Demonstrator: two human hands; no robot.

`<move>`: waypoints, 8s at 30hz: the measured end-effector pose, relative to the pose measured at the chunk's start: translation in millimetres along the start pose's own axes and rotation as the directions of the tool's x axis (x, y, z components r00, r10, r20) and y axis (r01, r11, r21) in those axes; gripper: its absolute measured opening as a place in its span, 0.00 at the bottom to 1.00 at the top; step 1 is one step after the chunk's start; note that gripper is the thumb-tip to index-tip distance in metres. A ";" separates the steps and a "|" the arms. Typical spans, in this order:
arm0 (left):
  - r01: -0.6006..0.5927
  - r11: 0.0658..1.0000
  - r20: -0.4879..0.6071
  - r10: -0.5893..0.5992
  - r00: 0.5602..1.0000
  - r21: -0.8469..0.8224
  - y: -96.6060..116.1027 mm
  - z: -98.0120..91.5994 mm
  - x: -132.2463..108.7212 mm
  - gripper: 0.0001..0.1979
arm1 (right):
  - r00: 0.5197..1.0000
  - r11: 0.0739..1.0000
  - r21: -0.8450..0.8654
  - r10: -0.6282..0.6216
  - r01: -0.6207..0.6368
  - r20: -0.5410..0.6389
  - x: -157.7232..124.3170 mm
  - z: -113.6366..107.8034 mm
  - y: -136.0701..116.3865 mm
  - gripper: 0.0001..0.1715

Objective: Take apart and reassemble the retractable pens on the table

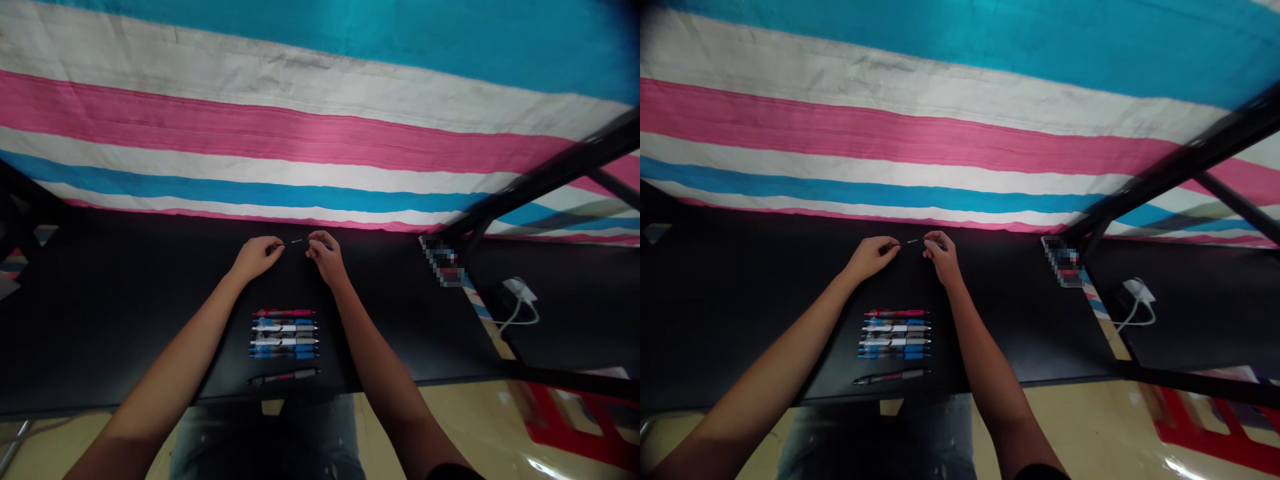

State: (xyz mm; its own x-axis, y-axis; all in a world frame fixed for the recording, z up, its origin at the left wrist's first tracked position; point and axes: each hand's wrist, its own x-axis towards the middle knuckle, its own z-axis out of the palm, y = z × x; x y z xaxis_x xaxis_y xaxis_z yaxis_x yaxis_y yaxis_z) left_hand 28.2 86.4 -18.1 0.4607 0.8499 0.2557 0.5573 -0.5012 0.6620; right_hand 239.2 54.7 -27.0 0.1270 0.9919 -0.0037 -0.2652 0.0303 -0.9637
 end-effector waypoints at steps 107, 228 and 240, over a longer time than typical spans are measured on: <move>0.129 0.801 -0.104 -0.231 0.967 -0.585 3.8 0.0 6.1 0.19 | 0.987 0.997 0.029 0.061 -0.066 0.146 0.7 1.4 7.4 0.16; -0.071 0.992 -0.051 0.066 0.997 -0.109 -7.5 -15.0 1.0 0.12 | 0.996 0.996 -0.089 -0.004 0.012 0.092 0.7 -0.4 10.8 0.15; -0.116 0.993 0.016 0.116 0.993 0.037 -8.0 -4.1 -1.8 0.13 | 0.985 0.987 -0.154 -0.016 0.042 0.170 -0.7 1.0 11.2 0.19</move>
State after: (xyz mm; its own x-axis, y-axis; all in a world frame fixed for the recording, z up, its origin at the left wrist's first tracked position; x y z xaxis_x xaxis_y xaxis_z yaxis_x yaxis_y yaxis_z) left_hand 20.1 89.5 -21.0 0.5330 0.7836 0.3193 0.5254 -0.6023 0.6010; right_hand 235.2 54.4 -37.6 -0.0331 0.9978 0.0567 -0.1095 0.0527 -0.9926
